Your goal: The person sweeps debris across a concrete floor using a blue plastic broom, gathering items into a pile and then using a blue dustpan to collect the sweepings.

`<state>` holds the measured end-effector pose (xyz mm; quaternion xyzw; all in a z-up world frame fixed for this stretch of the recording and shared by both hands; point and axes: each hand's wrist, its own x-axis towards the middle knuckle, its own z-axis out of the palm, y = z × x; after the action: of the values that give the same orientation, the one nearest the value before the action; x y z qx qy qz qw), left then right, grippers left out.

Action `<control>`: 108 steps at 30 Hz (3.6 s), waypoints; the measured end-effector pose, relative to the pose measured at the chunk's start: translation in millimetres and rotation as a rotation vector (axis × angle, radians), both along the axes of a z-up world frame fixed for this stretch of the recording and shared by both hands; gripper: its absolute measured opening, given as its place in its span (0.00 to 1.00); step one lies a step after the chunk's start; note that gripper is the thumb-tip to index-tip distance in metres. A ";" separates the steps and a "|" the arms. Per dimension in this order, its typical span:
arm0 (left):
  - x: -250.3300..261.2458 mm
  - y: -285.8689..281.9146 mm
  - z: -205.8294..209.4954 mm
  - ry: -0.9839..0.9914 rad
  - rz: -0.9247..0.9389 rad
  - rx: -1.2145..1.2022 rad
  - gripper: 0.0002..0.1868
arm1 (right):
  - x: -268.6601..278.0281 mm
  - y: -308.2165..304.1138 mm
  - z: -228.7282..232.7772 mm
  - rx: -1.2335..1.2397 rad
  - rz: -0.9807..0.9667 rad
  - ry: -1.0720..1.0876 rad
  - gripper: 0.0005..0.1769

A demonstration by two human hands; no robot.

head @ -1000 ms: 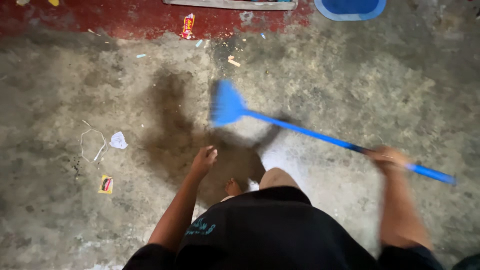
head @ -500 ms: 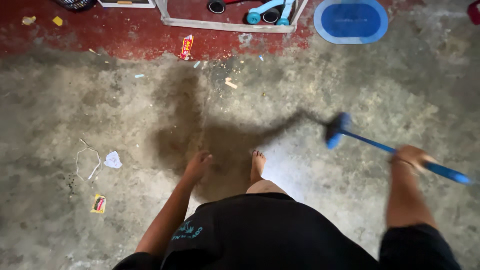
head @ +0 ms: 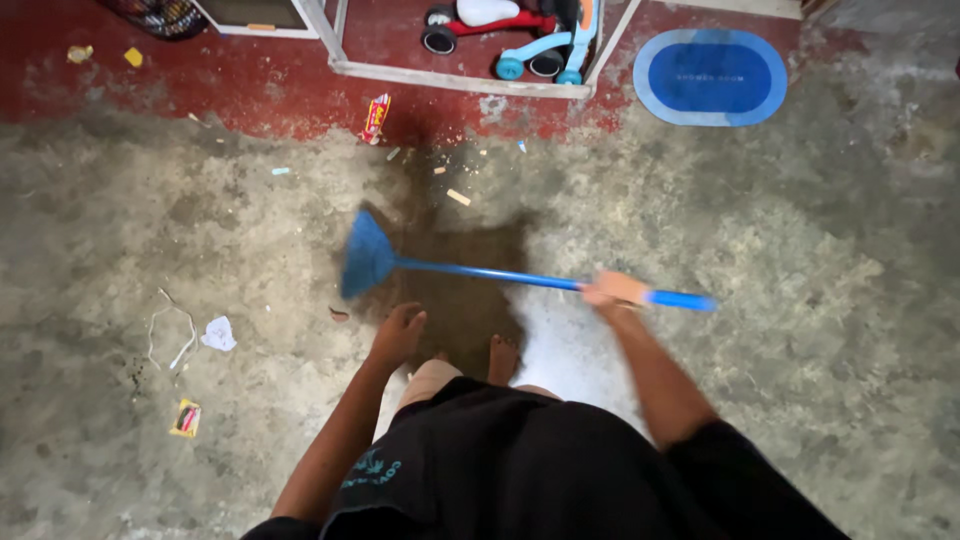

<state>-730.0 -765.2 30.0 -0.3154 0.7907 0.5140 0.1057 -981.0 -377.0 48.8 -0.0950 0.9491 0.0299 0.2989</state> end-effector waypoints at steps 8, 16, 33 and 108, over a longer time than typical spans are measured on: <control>-28.0 -15.7 -23.3 0.036 -0.001 -0.093 0.28 | -49.4 314.8 166.6 0.494 -0.331 0.219 0.25; -73.8 -1.1 -17.2 0.067 -0.042 0.038 0.26 | -107.3 279.2 145.0 0.648 -0.384 0.286 0.18; -155.1 -122.7 -34.9 0.163 -0.012 -0.063 0.26 | -122.9 -219.5 39.1 -0.082 0.229 0.099 0.16; -243.6 -21.3 -33.9 -0.059 0.420 0.137 0.23 | -335.2 -249.3 9.6 -0.154 0.370 0.001 0.17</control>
<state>-973.6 -786.5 -3.9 -0.4801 0.6675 0.5677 0.0404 -1316.2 -626.3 58.4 -0.2905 0.9151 0.0116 0.2795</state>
